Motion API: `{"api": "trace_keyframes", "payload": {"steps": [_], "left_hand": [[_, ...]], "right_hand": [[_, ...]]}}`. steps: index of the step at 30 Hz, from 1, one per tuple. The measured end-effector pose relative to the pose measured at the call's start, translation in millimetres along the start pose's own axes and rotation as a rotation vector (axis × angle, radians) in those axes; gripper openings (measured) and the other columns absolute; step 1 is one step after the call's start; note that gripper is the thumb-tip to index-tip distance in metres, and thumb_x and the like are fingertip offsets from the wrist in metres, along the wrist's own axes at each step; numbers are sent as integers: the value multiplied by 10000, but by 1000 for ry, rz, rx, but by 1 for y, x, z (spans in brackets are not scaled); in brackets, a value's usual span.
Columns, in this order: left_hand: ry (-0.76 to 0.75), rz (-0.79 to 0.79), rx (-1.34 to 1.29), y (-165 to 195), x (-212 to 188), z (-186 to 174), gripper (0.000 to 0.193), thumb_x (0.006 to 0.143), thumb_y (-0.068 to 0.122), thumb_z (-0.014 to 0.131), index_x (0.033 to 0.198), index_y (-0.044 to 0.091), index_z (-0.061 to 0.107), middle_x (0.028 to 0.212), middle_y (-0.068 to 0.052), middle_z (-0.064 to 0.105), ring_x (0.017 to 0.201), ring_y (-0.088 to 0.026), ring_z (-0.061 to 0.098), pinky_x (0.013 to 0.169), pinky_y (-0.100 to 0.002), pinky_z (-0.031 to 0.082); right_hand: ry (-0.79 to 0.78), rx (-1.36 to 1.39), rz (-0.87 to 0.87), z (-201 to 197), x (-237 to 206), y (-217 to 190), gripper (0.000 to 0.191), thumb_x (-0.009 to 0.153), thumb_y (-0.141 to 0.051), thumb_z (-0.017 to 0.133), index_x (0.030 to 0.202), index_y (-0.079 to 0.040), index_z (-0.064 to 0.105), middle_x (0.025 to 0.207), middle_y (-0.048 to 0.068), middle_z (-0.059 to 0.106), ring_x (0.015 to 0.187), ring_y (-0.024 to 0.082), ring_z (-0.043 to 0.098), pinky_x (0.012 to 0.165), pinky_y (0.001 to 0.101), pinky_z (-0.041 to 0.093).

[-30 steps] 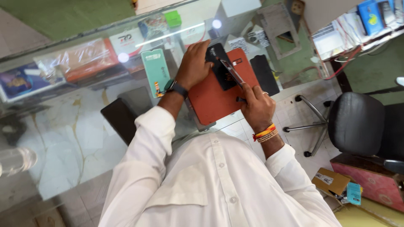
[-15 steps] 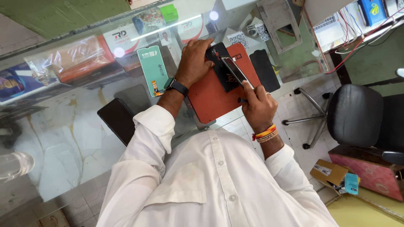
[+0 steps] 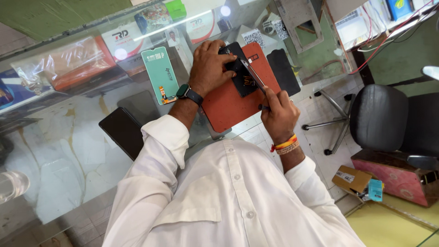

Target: The person removes the back cover of a smartphone using a prying tool and adhesive removal. They then detach internal components and place the back cover on the work surface.

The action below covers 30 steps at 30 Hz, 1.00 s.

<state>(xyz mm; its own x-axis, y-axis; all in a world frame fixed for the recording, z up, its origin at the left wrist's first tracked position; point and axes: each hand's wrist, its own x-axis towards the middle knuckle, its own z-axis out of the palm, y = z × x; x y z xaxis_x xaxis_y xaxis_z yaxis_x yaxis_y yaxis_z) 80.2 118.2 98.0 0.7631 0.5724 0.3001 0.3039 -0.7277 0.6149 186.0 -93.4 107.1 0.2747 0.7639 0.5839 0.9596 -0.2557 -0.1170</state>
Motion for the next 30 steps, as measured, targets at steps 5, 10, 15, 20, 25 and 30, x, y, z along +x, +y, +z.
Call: {"api": "trace_keyframes", "payload": {"steps": [5,10,15,20,25,30], "left_hand": [[-18,-14,8,-2,1,2,449,683,338,931,1108,261,808,1331,-72,564,1307,-323,444,1151,-534,299],[-27,-28,1,-5,-1,3,443,694,340,930,1112,259,805,1336,-69,562,1316,-317,439,1161,-533,290],[-25,-18,-2,-5,-1,4,456,685,331,932,1116,254,804,1342,-79,558,1322,-322,437,1153,-537,296],[-21,-24,-25,-3,1,3,456,688,325,930,1121,256,806,1334,-72,570,1309,-323,447,1150,-539,304],[-12,-18,-21,-3,1,5,453,683,325,930,1114,265,807,1327,-80,571,1304,-323,450,1147,-541,309],[0,-6,-22,-7,-2,8,477,700,309,917,1159,264,791,1319,-93,569,1287,-342,455,1125,-557,320]], "right_hand": [[-62,5,-10,-1,-1,2,349,861,-18,750,1198,-106,752,797,28,513,600,162,544,547,330,463],[-19,21,11,2,-2,4,250,933,-42,770,1174,-101,744,807,26,534,589,162,541,532,332,449],[-4,49,26,2,-4,5,230,932,-46,764,1158,-86,747,804,38,538,586,174,547,536,333,451],[33,31,21,4,-5,7,202,942,-53,770,1140,-83,747,806,43,554,586,187,562,534,341,461],[7,87,58,2,-9,9,213,943,-49,755,1153,-73,738,854,55,579,640,200,590,575,348,480],[97,249,151,6,-16,14,168,951,-24,804,1100,-16,727,787,70,563,612,168,532,547,325,425]]}}
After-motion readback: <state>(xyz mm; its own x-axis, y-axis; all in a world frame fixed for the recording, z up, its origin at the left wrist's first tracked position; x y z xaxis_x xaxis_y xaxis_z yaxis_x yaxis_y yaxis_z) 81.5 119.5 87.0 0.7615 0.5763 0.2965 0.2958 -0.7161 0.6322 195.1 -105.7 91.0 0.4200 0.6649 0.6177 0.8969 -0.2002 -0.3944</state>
